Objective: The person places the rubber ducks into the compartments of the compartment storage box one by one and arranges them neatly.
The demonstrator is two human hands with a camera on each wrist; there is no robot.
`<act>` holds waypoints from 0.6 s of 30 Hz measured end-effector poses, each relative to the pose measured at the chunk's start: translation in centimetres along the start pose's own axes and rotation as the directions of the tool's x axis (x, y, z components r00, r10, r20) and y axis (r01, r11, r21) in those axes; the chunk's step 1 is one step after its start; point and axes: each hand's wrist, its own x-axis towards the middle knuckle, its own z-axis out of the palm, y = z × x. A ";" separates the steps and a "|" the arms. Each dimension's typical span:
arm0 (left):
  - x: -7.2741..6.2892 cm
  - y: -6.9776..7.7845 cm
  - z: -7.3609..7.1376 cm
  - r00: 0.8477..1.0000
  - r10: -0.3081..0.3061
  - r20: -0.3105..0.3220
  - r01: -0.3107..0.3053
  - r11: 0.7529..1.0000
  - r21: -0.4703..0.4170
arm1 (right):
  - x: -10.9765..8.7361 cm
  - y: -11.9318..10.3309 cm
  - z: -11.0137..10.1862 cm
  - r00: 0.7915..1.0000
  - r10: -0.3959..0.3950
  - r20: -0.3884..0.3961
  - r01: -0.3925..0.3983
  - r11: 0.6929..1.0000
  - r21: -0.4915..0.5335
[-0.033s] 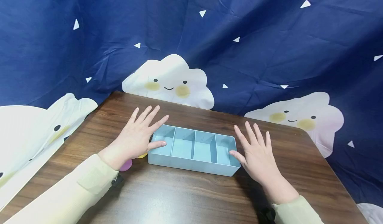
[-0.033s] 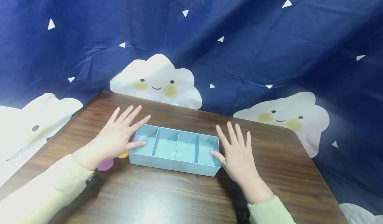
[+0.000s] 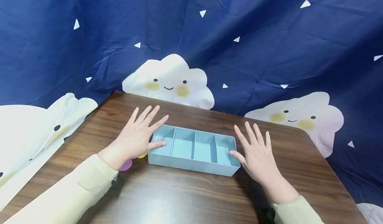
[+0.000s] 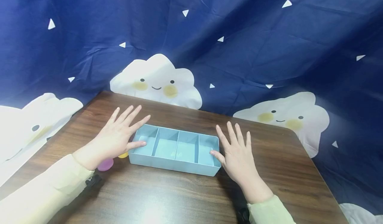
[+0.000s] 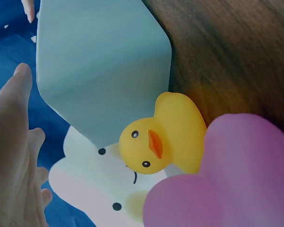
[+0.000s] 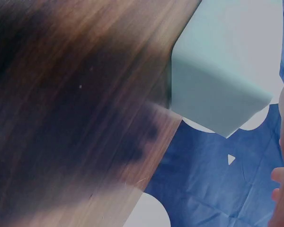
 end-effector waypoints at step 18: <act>-1.1 0.2 -0.4 1.000 -0.027 0.003 0.027 0.999 -0.017 | -1.1 -0.6 -0.1 0.969 0.094 0.229 -0.137 0.974 0.179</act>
